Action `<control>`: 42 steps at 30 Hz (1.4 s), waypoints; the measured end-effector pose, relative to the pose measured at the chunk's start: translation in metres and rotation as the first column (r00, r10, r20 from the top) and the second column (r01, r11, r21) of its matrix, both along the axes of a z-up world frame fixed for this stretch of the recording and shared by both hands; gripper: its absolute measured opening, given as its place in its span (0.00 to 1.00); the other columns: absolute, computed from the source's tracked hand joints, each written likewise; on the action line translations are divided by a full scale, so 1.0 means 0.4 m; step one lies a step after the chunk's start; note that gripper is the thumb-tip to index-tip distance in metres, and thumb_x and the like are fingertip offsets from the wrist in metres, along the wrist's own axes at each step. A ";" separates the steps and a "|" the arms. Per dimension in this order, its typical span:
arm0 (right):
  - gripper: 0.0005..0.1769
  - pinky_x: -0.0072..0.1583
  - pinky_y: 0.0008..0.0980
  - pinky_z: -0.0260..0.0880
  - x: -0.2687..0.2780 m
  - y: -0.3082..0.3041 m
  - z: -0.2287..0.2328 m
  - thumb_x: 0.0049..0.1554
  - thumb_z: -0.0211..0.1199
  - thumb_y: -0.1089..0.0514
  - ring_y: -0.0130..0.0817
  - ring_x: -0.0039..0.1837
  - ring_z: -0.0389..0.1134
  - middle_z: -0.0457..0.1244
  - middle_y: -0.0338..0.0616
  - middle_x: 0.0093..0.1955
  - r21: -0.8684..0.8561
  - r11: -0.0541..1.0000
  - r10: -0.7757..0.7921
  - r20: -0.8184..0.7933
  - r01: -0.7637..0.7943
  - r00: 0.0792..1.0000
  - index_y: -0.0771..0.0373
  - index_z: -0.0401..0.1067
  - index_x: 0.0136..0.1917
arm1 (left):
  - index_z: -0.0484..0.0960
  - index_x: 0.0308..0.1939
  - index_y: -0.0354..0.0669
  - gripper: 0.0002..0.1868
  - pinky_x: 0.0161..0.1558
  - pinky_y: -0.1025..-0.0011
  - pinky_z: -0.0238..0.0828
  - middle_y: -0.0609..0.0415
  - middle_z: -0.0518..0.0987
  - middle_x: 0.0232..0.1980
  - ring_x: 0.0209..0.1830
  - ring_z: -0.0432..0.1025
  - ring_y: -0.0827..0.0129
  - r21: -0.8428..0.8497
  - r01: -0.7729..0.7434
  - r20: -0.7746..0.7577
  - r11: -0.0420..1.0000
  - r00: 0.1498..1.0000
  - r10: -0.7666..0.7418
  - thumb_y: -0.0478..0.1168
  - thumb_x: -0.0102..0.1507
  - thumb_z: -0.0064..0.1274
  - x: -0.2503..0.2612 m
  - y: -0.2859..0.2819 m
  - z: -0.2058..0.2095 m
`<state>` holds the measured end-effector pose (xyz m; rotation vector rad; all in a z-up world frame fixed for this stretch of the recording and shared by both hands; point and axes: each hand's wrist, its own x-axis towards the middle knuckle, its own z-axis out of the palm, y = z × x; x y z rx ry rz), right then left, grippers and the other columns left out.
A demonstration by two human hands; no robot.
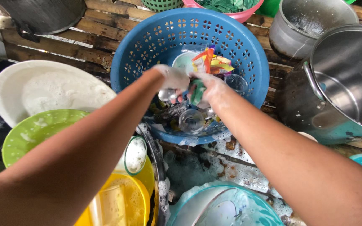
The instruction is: The person scrubs plates, spoons, and other dishes with a soapy sponge in a plastic basin.
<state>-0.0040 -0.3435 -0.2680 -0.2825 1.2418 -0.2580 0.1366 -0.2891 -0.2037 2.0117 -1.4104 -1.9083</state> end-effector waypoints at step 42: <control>0.06 0.38 0.28 0.62 -0.376 0.079 0.150 0.66 0.48 0.61 0.28 0.32 0.60 0.58 0.33 0.31 0.317 0.904 -0.159 0.872 -0.287 0.464 0.61 0.60 0.46 | 0.81 0.44 0.45 0.10 0.41 0.64 0.70 0.55 0.79 0.41 0.38 0.70 0.71 0.555 -0.667 -0.209 0.497 0.466 0.859 0.39 0.67 0.44 -0.119 -0.435 -0.368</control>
